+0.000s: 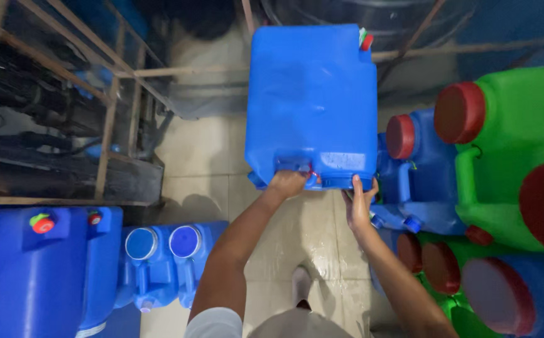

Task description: The person washes several large blue plastic containers in a sink. They scrub the exterior with a sponge, rinse the interior and exterior with running water, and use a brush to clean the inside. After cleaning, the containers are capped and placed on the floor among other similar containers.

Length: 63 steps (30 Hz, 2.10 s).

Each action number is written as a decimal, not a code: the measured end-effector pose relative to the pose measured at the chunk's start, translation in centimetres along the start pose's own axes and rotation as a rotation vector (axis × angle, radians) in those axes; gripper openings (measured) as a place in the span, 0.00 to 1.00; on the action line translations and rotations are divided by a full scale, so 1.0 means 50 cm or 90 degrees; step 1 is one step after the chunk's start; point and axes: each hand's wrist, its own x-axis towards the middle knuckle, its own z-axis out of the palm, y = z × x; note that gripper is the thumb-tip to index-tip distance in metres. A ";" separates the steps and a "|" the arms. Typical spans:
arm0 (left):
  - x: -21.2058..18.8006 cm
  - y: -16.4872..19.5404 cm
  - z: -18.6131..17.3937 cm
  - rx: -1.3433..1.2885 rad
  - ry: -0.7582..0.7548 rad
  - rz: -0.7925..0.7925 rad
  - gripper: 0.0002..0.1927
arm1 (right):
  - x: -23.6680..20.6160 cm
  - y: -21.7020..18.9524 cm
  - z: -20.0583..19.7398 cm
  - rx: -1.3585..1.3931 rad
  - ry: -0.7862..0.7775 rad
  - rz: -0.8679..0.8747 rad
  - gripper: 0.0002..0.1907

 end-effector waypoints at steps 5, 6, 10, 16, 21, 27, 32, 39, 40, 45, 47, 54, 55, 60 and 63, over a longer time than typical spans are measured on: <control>0.009 -0.025 0.068 0.073 0.071 0.016 0.16 | 0.041 0.056 -0.024 0.014 0.017 0.067 0.50; 0.006 -0.030 0.080 0.080 0.075 0.023 0.16 | 0.044 0.068 -0.028 0.031 0.004 0.070 0.50; -0.003 -0.040 0.117 0.027 0.085 0.006 0.18 | 0.054 0.090 -0.048 0.038 -0.004 0.082 0.48; -0.014 -0.039 0.109 0.017 0.161 0.009 0.14 | 0.061 0.057 -0.037 -0.032 -0.020 0.089 0.44; -0.036 -0.059 0.015 0.053 0.076 0.016 0.15 | 0.023 0.017 0.012 -0.078 -0.020 0.079 0.41; -0.181 -0.015 -0.251 0.099 0.055 -0.025 0.21 | -0.053 -0.089 -0.014 0.067 -0.220 0.087 0.28; -0.436 0.067 -0.553 0.157 0.240 -0.052 0.22 | -0.142 -0.159 -0.066 -0.188 -0.188 0.014 0.13; -0.865 0.192 -0.764 0.188 0.502 -0.009 0.20 | -0.480 -0.238 -0.258 -0.257 -0.231 -0.341 0.16; -0.919 0.212 -0.775 0.121 0.520 0.019 0.17 | -0.549 -0.266 -0.298 -0.227 -0.230 -0.388 0.17; -0.992 0.370 -0.802 0.097 0.629 0.183 0.14 | -0.932 -0.497 -0.476 -0.159 -0.143 -0.370 0.24; -0.954 0.476 -0.792 0.054 0.628 0.257 0.13 | -1.106 -0.595 -0.575 -0.184 -0.161 -0.389 0.26; -0.828 0.995 -0.647 -0.098 0.559 0.488 0.13 | -1.752 -0.737 -0.999 -0.319 -0.052 -0.506 0.24; -0.816 1.078 -0.612 -0.121 0.543 0.515 0.13 | -1.825 -0.743 -1.053 -0.389 -0.010 -0.552 0.23; -0.788 1.496 -0.440 -0.210 0.467 0.622 0.12 | -2.102 -0.752 -1.351 -0.498 0.287 -0.553 0.17; -0.776 1.712 -0.342 -0.245 0.415 0.663 0.12 | -2.212 -0.723 -1.562 -0.370 0.343 -0.514 0.17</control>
